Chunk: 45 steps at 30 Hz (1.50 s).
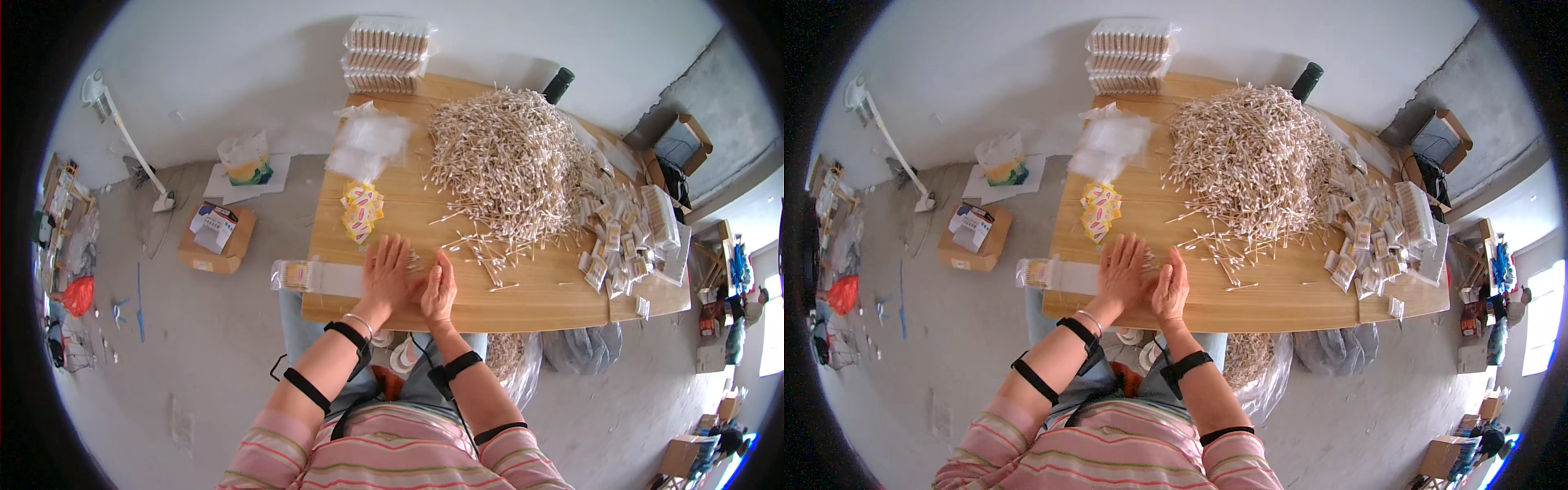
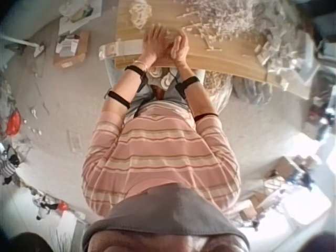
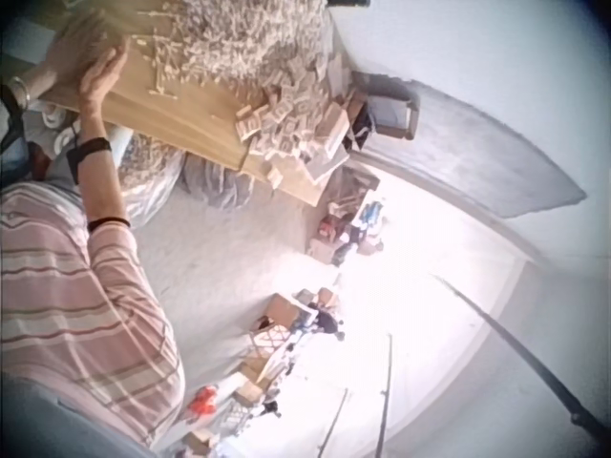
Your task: Placing cotton swabs into small plastic bags and arranging them.
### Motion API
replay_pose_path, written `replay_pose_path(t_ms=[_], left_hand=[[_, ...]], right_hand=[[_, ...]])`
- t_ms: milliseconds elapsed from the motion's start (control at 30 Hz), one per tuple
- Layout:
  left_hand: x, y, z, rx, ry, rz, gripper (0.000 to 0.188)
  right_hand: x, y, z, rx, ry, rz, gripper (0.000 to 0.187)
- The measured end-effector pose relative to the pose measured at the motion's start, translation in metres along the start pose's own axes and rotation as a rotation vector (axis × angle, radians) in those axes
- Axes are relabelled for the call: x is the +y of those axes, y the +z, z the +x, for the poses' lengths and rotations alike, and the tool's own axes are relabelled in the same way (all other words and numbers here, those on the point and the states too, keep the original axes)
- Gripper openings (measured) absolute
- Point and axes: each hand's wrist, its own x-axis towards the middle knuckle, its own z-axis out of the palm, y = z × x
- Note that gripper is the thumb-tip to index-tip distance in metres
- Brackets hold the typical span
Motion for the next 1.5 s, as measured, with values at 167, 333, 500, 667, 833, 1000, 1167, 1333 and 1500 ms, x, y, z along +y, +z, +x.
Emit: replay_pose_path(t_ms=[167,333,500,667,833,1000,1167,1333,1500], left_hand=[[0.003,0.003,-0.015,-0.113,0.06,0.079,0.072],[0.006,0.007,-0.033,-0.06,0.11,0.007,0.068],[0.002,0.005,-0.031,0.085,-0.007,-0.088,0.067],[-0.002,0.005,-0.033,0.152,0.097,-0.123,0.057],[-0.002,-0.001,-0.035,0.199,0.109,-0.181,0.048],[0.002,-0.005,-0.035,0.224,0.1,-0.213,0.046],[-0.002,-0.001,-0.036,0.266,0.074,-0.226,0.053],[-0.002,-0.004,-0.035,0.254,0.08,-0.238,0.06],[-0.003,-0.003,-0.036,0.24,0.06,-0.25,0.061]], right_hand=[[0.0,0.0,-0.002,0.04,0.005,0.048,0.044],[0.002,0.0,-0.001,0.042,-0.022,0.041,0.04],[0.009,-0.007,0.01,0.047,-0.128,-0.125,0.032],[0.014,-0.024,0.056,0.151,0.061,-0.386,0.034],[0.003,-0.018,0.079,0.108,0.094,-0.591,0.029],[0.015,-0.009,0.069,0.062,-0.106,-0.547,0.012],[0.006,-0.004,0.047,-0.22,-0.25,-0.365,0.018],[0.005,-0.004,0.032,-0.271,-0.232,-0.277,0.02],[0.005,-0.025,0.04,-0.059,-0.28,-0.436,0.028]])
